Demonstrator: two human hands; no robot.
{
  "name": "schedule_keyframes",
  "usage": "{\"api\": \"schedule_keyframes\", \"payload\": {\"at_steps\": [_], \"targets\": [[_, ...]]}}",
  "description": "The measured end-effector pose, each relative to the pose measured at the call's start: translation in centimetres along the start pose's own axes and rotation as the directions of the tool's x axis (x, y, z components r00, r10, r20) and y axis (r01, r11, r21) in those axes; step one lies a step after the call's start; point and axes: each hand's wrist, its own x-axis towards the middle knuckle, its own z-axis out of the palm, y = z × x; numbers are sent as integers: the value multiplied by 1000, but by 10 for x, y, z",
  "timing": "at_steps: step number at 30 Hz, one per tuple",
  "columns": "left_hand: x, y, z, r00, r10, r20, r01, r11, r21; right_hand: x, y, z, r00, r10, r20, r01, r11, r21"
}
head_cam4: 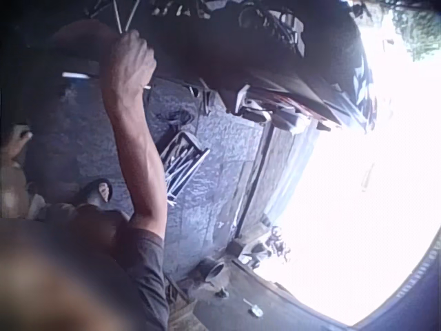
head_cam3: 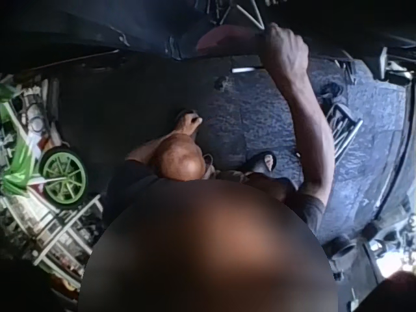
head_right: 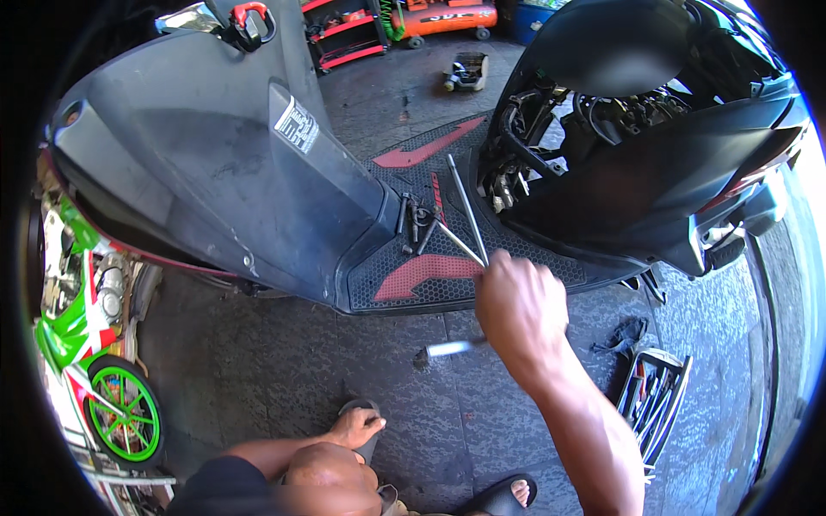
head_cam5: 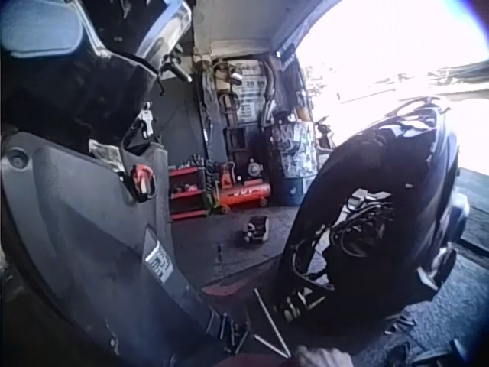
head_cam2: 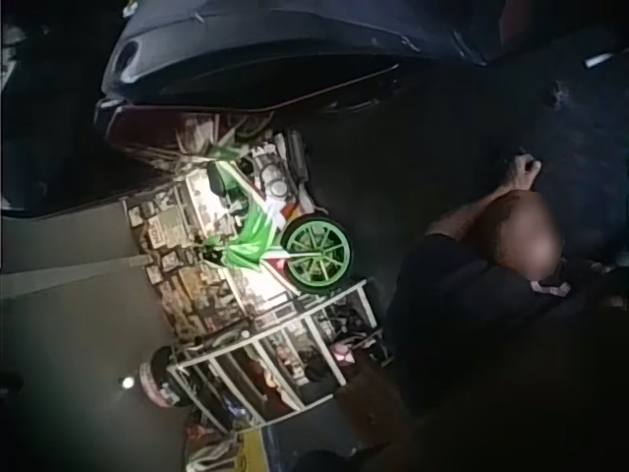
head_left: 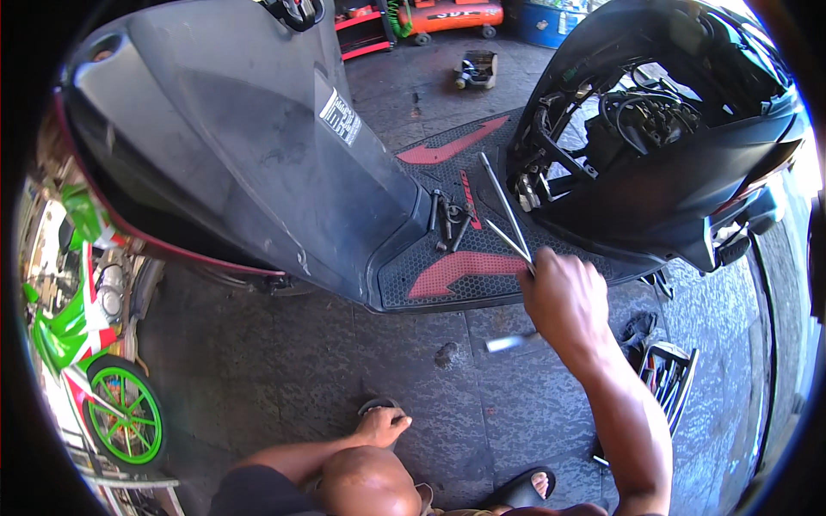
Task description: Remove and secure motorcycle fairing panels using a T-handle wrench and a screwdriver.
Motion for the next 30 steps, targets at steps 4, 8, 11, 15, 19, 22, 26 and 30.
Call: {"api": "schedule_keyframes", "payload": {"at_steps": [4,8,11,15,19,22,26,30], "targets": [[7,-36,18,975,178,-133,-165,981,105,60,5,24,993,117,-20,-118,990,-74],[9,-15,7,974,156,-166,-169,983,-68,91,-11,43,988,148,38,-145,988,-58],[22,-25,-3,988,108,-113,-117,990,-83,110,-17,73,983,148,-106,-138,986,96],[43,22,2,991,127,-28,-129,990,-56,107,8,69,965,241,-107,-222,962,161],[59,42,5,991,132,14,-130,987,-99,110,9,78,968,231,-101,-199,946,256],[44,112,0,997,78,28,-77,997,-24,108,12,77,964,259,-61,-231,926,298],[44,119,4,987,154,43,-153,988,-15,110,13,72,975,214,-54,-194,947,255],[65,58,0,914,406,-25,-404,913,52,107,1,61,988,157,-14,-148,955,255]]}}
